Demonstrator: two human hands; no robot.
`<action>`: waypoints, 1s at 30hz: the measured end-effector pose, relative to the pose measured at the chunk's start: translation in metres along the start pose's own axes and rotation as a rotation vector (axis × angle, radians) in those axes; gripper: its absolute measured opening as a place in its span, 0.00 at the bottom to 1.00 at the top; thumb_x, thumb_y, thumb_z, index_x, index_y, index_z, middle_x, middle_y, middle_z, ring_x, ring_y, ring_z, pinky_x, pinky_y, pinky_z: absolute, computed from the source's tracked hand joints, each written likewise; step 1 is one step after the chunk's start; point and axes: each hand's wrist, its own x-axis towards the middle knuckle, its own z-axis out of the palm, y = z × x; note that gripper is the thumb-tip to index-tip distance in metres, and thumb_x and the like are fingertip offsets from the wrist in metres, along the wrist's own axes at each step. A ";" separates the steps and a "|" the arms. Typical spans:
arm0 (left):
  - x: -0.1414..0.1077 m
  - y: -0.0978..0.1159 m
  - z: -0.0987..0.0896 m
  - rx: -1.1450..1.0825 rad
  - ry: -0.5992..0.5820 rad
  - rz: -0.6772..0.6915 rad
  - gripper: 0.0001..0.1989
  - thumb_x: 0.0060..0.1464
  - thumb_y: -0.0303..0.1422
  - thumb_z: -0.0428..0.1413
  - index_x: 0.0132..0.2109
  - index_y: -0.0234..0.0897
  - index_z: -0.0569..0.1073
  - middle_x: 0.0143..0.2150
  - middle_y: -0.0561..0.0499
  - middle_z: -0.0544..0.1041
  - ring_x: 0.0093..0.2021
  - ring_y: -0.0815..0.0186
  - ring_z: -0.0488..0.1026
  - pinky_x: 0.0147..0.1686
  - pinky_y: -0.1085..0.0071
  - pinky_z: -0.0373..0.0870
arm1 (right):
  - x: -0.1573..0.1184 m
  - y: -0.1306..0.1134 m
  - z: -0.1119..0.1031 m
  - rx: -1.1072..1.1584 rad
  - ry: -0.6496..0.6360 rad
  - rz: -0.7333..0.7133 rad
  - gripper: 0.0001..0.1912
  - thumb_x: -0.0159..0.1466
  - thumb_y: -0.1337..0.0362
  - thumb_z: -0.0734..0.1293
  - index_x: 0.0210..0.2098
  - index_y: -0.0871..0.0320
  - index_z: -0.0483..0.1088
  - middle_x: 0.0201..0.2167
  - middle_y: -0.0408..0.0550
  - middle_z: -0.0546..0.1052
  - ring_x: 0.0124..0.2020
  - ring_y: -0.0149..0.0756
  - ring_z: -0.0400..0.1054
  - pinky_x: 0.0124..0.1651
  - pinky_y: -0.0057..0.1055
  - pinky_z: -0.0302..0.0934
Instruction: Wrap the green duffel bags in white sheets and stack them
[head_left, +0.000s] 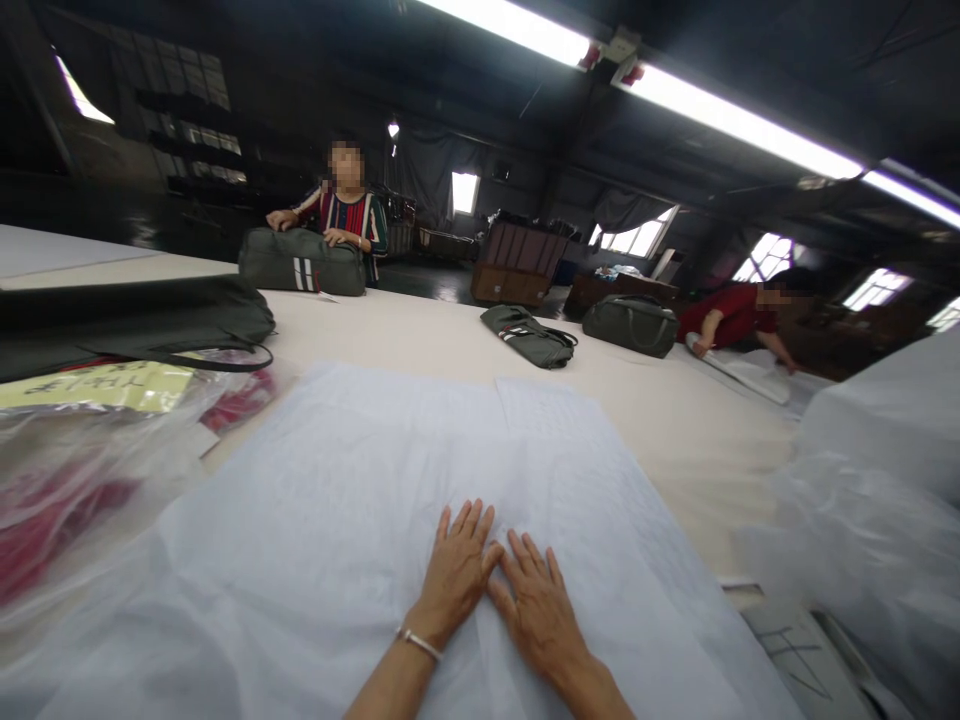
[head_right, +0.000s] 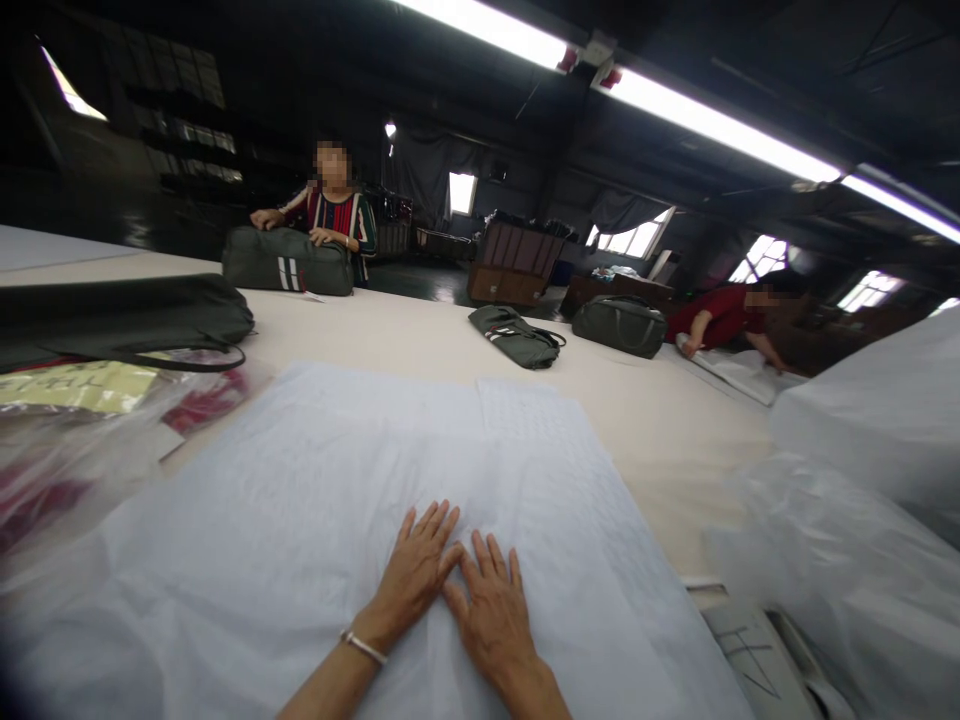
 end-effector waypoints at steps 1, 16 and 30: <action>0.000 0.000 0.001 0.004 -0.001 -0.011 0.24 0.68 0.43 0.43 0.66 0.42 0.61 0.66 0.46 0.65 0.67 0.57 0.60 0.64 0.50 0.58 | 0.001 0.000 -0.003 0.010 0.011 -0.003 0.29 0.68 0.43 0.53 0.64 0.47 0.62 0.68 0.46 0.59 0.70 0.49 0.49 0.70 0.58 0.41; 0.001 0.002 0.004 0.041 0.030 -0.012 0.24 0.65 0.38 0.46 0.64 0.34 0.63 0.65 0.45 0.67 0.66 0.56 0.62 0.64 0.49 0.59 | 0.057 0.008 0.017 0.121 0.187 -0.023 0.24 0.70 0.61 0.55 0.64 0.49 0.61 0.69 0.46 0.58 0.71 0.43 0.46 0.71 0.56 0.39; 0.010 -0.009 0.011 -0.034 0.022 0.078 0.33 0.62 0.42 0.36 0.62 0.21 0.65 0.65 0.30 0.65 0.66 0.44 0.58 0.64 0.43 0.48 | -0.201 0.162 -0.115 0.244 0.810 0.511 0.19 0.65 0.49 0.61 0.40 0.55 0.77 0.41 0.53 0.81 0.44 0.42 0.74 0.51 0.38 0.66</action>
